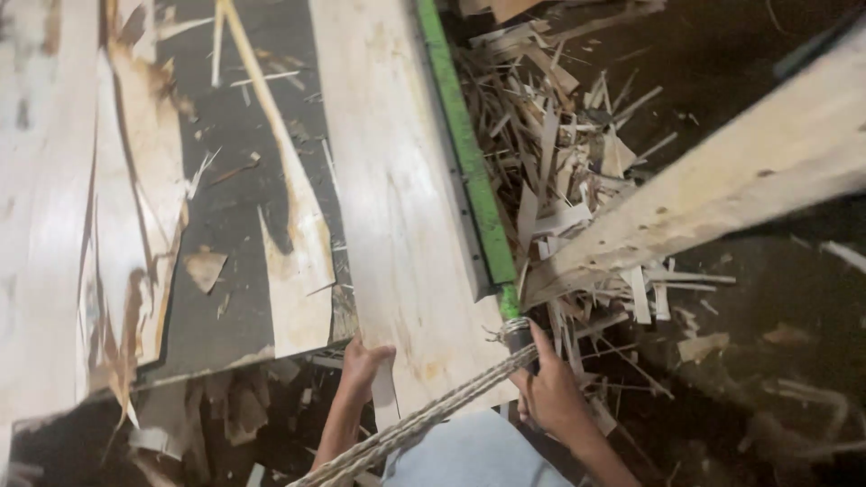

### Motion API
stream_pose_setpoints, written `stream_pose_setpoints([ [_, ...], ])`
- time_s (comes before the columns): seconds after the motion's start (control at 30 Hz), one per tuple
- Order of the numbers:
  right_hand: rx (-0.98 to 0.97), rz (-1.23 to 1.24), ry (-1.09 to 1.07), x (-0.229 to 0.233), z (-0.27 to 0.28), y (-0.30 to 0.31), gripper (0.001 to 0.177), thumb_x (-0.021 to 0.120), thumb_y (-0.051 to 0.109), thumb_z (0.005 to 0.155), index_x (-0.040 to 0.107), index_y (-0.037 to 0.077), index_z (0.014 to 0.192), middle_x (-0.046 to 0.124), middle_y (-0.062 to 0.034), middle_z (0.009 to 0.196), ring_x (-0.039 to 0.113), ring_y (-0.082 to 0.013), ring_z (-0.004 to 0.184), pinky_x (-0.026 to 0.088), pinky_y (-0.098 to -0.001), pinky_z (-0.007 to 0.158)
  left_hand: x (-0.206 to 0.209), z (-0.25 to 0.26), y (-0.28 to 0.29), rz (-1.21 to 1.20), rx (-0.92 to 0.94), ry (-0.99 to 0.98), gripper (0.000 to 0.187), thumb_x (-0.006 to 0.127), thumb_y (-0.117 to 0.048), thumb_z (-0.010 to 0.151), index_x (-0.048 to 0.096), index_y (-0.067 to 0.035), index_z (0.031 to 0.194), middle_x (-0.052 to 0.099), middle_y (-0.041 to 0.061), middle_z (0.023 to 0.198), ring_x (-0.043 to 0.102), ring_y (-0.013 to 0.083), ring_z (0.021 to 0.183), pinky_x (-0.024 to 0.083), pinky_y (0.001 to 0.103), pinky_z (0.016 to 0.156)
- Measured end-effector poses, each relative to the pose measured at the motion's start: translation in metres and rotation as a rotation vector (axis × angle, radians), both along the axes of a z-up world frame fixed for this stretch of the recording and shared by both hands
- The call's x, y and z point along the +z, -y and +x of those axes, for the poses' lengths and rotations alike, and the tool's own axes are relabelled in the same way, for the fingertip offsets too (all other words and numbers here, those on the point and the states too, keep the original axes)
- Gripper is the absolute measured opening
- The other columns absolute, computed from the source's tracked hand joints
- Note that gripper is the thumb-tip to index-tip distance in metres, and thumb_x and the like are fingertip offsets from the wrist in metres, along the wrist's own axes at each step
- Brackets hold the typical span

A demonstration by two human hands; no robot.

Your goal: Selecting, aligning, and cutting thin wood veneers using a mechanical shear.

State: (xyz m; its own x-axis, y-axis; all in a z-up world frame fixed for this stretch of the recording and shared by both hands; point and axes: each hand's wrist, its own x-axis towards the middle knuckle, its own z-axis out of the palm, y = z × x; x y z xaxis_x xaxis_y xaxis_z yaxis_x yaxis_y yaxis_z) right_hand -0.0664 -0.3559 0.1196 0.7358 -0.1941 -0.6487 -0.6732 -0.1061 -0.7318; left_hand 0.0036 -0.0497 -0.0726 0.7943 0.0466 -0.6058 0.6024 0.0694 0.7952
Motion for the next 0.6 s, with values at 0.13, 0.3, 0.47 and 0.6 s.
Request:
stream_pose_setpoints([
  [0.13, -0.021, 0.014, 0.089, 0.0, -0.002, -0.005, 0.072, 0.065, 0.01, 0.09, 0.035, 0.014, 0.155, 0.065, -0.0093, 0.07, 0.057, -0.0157, 0.046, 0.047, -0.0344, 0.044, -0.001, 0.003, -0.005, 0.046, -0.047, 0.0, 0.059, 0.07, 0.005, 0.077, 0.055, 0.007, 0.134, 0.073, 0.024, 0.116, 0.072, 0.0329, 0.097, 0.058, 0.042, 0.083],
  [0.3, 0.17, -0.141, 0.233, -0.008, -0.008, -0.003, 0.085, 0.066, 0.018, 0.086, 0.02, 0.007, 0.157, 0.071, -0.0197, 0.082, 0.07, -0.0314, 0.068, 0.055, -0.0444, 0.066, -0.015, 0.005, -0.018, 0.072, -0.034, 0.095, 0.062, 0.072, 0.005, 0.075, 0.053, 0.006, 0.134, 0.072, 0.019, 0.116, 0.072, 0.0286, 0.099, 0.057, 0.037, 0.085],
  [0.47, 0.201, -0.186, 0.135, 0.015, -0.003, -0.003, 0.085, 0.064, 0.024, 0.087, 0.021, 0.008, 0.158, 0.07, -0.027, 0.088, 0.069, -0.0425, 0.081, 0.054, -0.0489, 0.076, -0.011, 0.007, -0.018, 0.152, -0.065, 0.071, 0.059, 0.074, 0.005, 0.075, 0.054, 0.007, 0.131, 0.072, 0.022, 0.113, 0.07, 0.0302, 0.094, 0.056, 0.039, 0.083],
  [0.6, 0.21, -0.272, 0.399, 0.001, -0.007, -0.003, 0.087, 0.07, 0.017, 0.084, 0.023, 0.002, 0.155, 0.069, -0.0256, 0.095, 0.069, -0.0427, 0.082, 0.054, -0.0497, 0.073, 0.001, 0.001, -0.009, 0.153, -0.043, 0.052, 0.055, 0.073, 0.003, 0.075, 0.059, 0.008, 0.127, 0.074, 0.021, 0.111, 0.072, 0.0285, 0.094, 0.057, 0.038, 0.082],
])
